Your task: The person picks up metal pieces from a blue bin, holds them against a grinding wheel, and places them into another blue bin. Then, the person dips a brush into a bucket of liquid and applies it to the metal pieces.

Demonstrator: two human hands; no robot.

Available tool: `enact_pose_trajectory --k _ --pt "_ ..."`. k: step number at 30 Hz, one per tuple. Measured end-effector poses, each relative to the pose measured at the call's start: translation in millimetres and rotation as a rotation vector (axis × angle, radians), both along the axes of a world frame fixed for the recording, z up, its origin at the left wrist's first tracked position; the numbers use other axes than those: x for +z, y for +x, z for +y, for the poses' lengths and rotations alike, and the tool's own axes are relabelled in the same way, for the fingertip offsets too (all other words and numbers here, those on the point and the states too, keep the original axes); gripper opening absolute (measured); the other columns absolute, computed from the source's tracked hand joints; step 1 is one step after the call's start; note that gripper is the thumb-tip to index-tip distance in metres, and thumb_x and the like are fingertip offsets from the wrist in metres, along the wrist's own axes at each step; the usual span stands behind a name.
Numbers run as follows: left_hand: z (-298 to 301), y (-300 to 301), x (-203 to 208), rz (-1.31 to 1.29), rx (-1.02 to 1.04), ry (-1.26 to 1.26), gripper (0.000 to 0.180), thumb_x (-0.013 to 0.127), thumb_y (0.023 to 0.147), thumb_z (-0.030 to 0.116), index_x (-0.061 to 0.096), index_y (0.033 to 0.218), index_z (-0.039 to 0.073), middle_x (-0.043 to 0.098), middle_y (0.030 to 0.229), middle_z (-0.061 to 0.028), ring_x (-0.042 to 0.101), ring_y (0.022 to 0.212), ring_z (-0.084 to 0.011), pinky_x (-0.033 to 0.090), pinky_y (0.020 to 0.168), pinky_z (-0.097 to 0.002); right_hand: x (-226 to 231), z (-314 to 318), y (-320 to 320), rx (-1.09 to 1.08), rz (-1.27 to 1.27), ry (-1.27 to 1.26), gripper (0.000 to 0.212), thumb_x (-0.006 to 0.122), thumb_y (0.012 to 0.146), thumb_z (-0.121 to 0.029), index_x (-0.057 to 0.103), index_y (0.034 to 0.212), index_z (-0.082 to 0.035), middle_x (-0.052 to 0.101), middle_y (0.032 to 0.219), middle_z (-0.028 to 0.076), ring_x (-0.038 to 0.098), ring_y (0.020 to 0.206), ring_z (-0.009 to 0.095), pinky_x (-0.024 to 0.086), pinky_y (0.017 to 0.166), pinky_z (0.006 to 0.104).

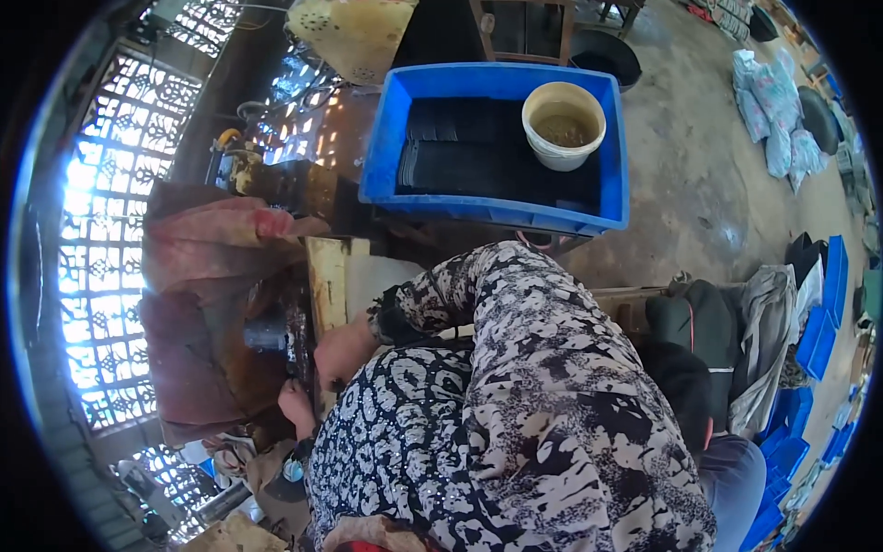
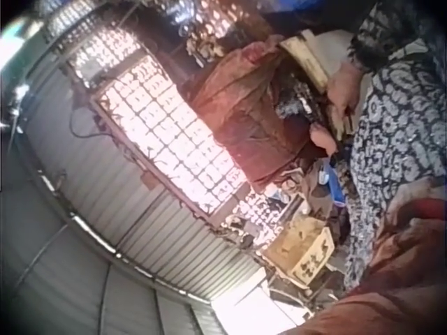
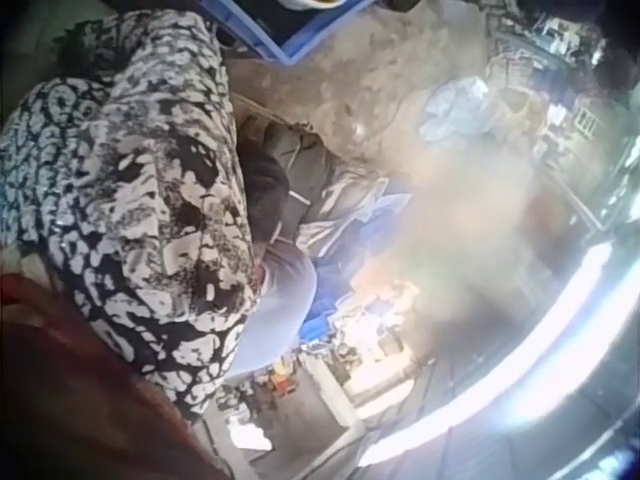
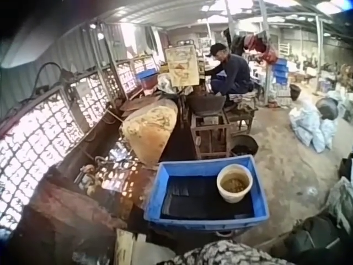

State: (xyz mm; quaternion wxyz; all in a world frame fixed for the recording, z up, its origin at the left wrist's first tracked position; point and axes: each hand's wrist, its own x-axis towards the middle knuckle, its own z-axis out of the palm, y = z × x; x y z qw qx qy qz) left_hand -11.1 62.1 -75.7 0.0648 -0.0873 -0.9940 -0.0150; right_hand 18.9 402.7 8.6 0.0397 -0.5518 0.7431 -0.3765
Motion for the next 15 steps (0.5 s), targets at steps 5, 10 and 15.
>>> enact_pose_trajectory --k 5,10,15 --pt "1.7 -6.9 -1.1 0.009 -0.036 -0.013 0.019 0.055 0.087 0.016 0.062 0.078 0.0 0.061 0.076 -0.0212 0.059 0.071 -0.0395 0.046 0.065 -0.0472 -4.4 0.1 -5.6 0.009 -0.015 0.005 0.021 0.069 0.074 -0.028 0.067 0.087 -0.013 0.067 0.078 0.011 0.064 0.081 0.033 0.048 0.07 0.0469" --pt "4.9 -10.0 0.2 -0.04 -0.029 -0.038 0.02 0.054 0.087 0.015 0.063 0.076 0.0 0.061 0.074 -0.0201 0.06 0.07 -0.0388 0.047 0.065 -0.0462 -9.5 -5.4 -2.0 0.01 -0.073 0.002 0.02 0.069 0.072 -0.026 0.067 0.085 -0.012 0.067 0.078 0.012 0.064 0.08 0.033 0.048 0.069 0.0468" --pt "-28.9 8.1 -24.7 -0.111 0.083 -0.343 0.015 0.059 0.081 0.018 0.07 0.073 0.011 0.066 0.071 -0.0101 0.066 0.064 -0.026 0.053 0.057 -0.0396 1.9 -19.1 -2.5 0.18 -0.217 -0.055 0.027 0.069 0.069 -0.019 0.069 0.096 -0.013 0.067 0.084 0.015 0.064 0.082 0.033 0.048 0.074 0.043"
